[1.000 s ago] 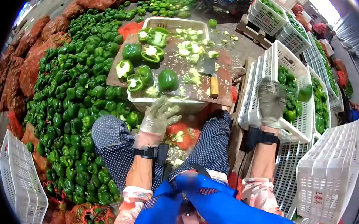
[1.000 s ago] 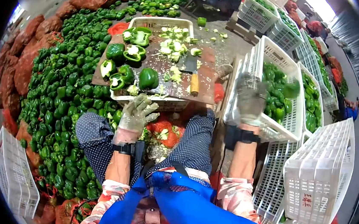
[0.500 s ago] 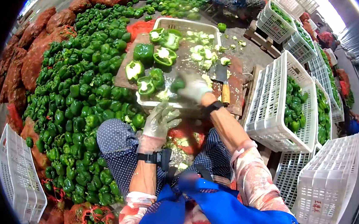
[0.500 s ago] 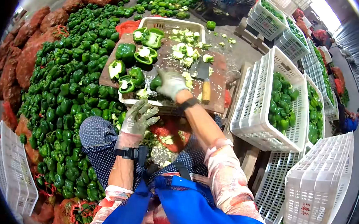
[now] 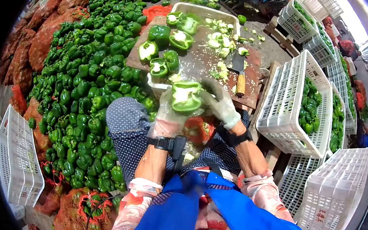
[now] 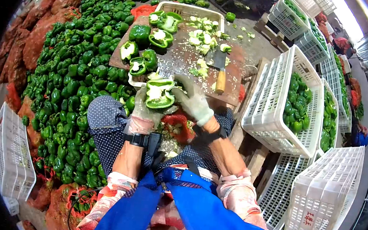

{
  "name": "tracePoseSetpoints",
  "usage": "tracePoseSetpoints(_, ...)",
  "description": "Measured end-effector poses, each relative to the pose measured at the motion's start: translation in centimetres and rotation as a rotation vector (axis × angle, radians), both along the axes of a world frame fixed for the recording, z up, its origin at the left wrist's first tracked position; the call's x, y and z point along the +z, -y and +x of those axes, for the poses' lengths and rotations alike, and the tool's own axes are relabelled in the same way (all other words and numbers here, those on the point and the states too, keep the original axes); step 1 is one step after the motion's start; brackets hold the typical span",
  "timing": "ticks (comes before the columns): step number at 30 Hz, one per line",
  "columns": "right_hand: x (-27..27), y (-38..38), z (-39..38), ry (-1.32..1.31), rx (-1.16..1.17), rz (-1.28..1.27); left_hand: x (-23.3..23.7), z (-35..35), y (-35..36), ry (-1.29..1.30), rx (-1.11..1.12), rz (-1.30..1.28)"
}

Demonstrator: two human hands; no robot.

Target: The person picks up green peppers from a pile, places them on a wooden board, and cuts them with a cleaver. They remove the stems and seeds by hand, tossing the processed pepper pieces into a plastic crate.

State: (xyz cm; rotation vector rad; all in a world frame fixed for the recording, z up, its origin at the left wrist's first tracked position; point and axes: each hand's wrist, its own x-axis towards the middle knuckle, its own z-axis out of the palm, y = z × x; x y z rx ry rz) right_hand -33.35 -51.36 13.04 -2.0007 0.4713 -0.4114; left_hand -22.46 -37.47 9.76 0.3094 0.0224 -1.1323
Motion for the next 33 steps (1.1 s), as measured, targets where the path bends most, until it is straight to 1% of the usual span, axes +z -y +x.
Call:
tracePoseSetpoints(2, 3.0, -0.9, -1.0, -0.075, -0.029, -0.048, 0.1, -0.6, 0.1, 0.113, 0.026, 0.011)
tracePoseSetpoints(3, 5.0, -1.8, -0.8, -0.22, -0.003, 0.083, 0.7, -0.7, -0.1, 0.149, -0.001, 0.035)
tracePoseSetpoints(4, 3.1, -1.8, -1.0, -0.119, 0.054, -0.091, 0.6, -1.0, 0.1, 0.182, -0.001, 0.039)
tracePoseSetpoints(5, 1.3, -2.0, -1.1, -0.114, 0.042, -0.233, 0.4, -1.1, 0.3, 0.219, 0.002, 0.043)
tracePoseSetpoints(6, 0.9, -2.7, -0.9, -0.108, 0.034, -0.376, 0.1, -1.0, 0.5, 0.255, 0.01, 0.048)
tracePoseSetpoints(7, 0.9, -3.2, -0.8, -0.139, 0.01, -0.171, -0.3, -1.0, 0.7, 0.261, 0.017, -0.007)
tracePoseSetpoints(9, -1.9, -3.4, -0.3, -0.04, -0.01, -0.026, -0.6, -1.2, 0.5, 0.438, 0.063, 0.09)
tracePoseSetpoints(11, -2.8, -3.9, -0.2, -0.01, -0.022, -0.04, -1.5, -1.0, 0.8, 0.301, 0.06, 0.143)
tracePoseSetpoints(12, -2.8, -4.2, -0.2, -0.014, -0.018, -0.106, -2.1, -1.0, 0.7, 0.398, 0.051, 0.182)
tracePoseSetpoints(13, -2.9, -4.2, -0.1, -0.051, 0.004, -0.066, -2.4, -0.9, 0.6, 0.499, 0.041, 0.22)
tracePoseSetpoints(14, -1.1, -4.5, -0.1, -0.219, 0.037, 0.123, -2.3, -0.7, 0.5, 0.603, 0.033, 0.258)
tracePoseSetpoints(15, -1.2, -4.8, -0.2, -0.179, 0.02, 0.199, -2.0, -0.3, 0.2, 0.378, -0.045, 0.246)
tracePoseSetpoints(18, -0.9, -4.8, 0.0, -0.089, 0.013, 0.36, -2.0, -0.1, 0.1, 0.541, -0.066, 0.232)
tracePoseSetpoints(19, -0.1, -4.5, -0.5, -0.125, 0.052, 0.447, -2.0, -0.1, 0.0, 0.598, -0.076, 0.224)
tracePoseSetpoints(21, 0.3, -3.7, -0.6, -0.088, 0.157, 0.463, -0.4, -0.4, -0.6, 0.383, -0.157, 0.102)
tracePoseSetpoints(22, 0.9, -3.4, -0.9, -0.062, 0.209, 0.432, -0.9, -0.4, -0.4, 0.485, -0.136, 0.109)
tracePoseSetpoints(24, 1.2, -2.9, -1.3, -0.159, 0.239, 0.415, -1.9, -0.4, 0.1, 0.685, -0.083, 0.132)
tracePoseSetpoints(25, 1.3, -2.8, -1.2, -0.207, 0.258, 0.406, -3.6, 0.1, 0.1, 1.091, -0.001, 0.197)
tracePoseSetpoints(27, 0.4, -2.8, -0.8, -0.143, 0.264, 0.123, -2.5, 0.3, -0.4, 1.589, 0.123, 0.267)
tracePoseSetpoints(29, 0.3, -3.0, -0.1, -0.263, 0.189, -0.041, -2.3, 0.5, -0.4, 1.404, 0.075, 0.325)
tracePoseSetpoints(30, 0.0, -3.1, 0.1, -0.288, 0.146, -0.157, -2.0, 0.5, -0.4, 1.255, 0.049, 0.327)
tracePoseSetpoints(31, -0.6, -3.0, 0.3, -0.311, 0.1, -0.273, -1.7, 0.6, -0.4, 1.102, 0.033, 0.328)
tracePoseSetpoints(32, -1.5, -2.9, 0.3, -0.334, 0.051, -0.387, -0.7, 0.4, -0.3, 0.892, 0.016, 0.302)
tracePoseSetpoints(33, -1.4, -2.1, 0.7, -0.396, 0.095, -0.451, 0.3, 0.6, -0.1, 0.685, 0.002, 0.275)
